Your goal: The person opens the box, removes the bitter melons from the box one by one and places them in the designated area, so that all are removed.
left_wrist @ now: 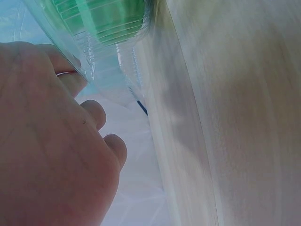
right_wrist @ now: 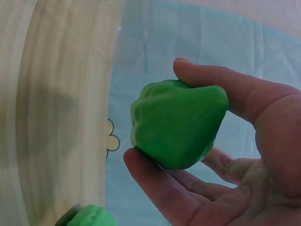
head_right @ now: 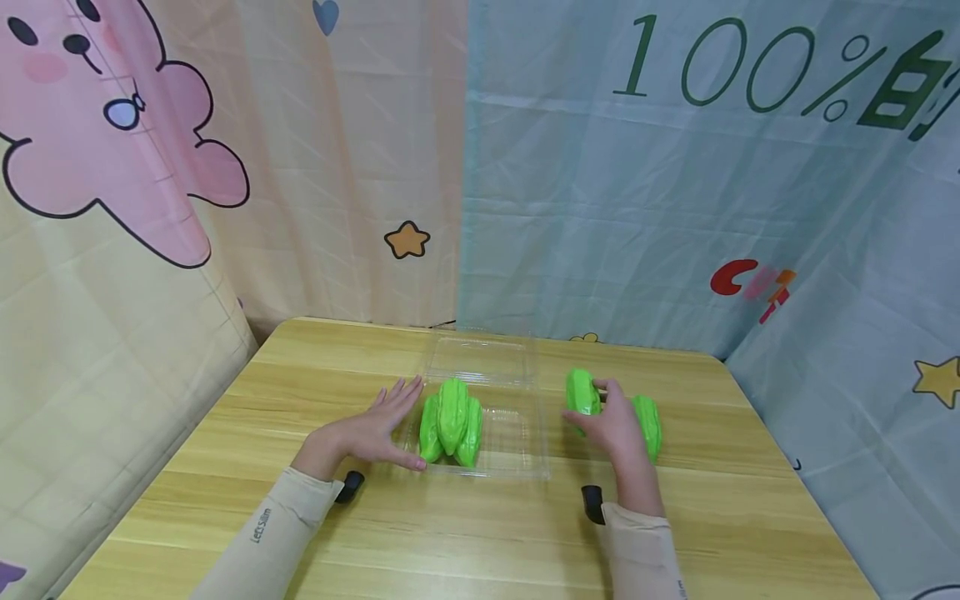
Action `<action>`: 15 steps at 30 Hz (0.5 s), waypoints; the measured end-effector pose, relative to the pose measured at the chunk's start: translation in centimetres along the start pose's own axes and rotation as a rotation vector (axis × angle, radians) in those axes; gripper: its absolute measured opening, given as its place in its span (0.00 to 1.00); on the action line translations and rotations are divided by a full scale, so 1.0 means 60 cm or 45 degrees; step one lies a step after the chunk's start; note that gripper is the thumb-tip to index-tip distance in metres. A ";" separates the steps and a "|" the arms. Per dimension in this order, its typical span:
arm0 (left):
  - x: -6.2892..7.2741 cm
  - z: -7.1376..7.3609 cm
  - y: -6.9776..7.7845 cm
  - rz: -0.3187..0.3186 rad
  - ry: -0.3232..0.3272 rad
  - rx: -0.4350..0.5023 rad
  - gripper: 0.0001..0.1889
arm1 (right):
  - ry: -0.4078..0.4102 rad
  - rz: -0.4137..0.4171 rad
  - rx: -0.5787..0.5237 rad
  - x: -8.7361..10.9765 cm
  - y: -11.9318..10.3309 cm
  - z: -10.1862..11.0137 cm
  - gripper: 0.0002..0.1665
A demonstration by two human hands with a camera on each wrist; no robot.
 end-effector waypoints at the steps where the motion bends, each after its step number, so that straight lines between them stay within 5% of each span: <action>1: -0.001 0.000 -0.001 -0.002 0.002 0.003 0.71 | 0.003 -0.006 0.008 -0.001 0.004 0.000 0.55; 15: -0.001 -0.001 -0.001 0.002 0.003 0.008 0.71 | -0.009 -0.116 0.081 -0.012 0.060 -0.004 0.53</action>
Point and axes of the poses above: each hand's wrist, its own x-axis away from the middle knuckle, its own z-axis out of the back of the hand, y = z × x, the point moved 7 cm from there along -x, towards the middle knuckle, and after that the axes turned 15 degrees about x, right-handed, at the moved point
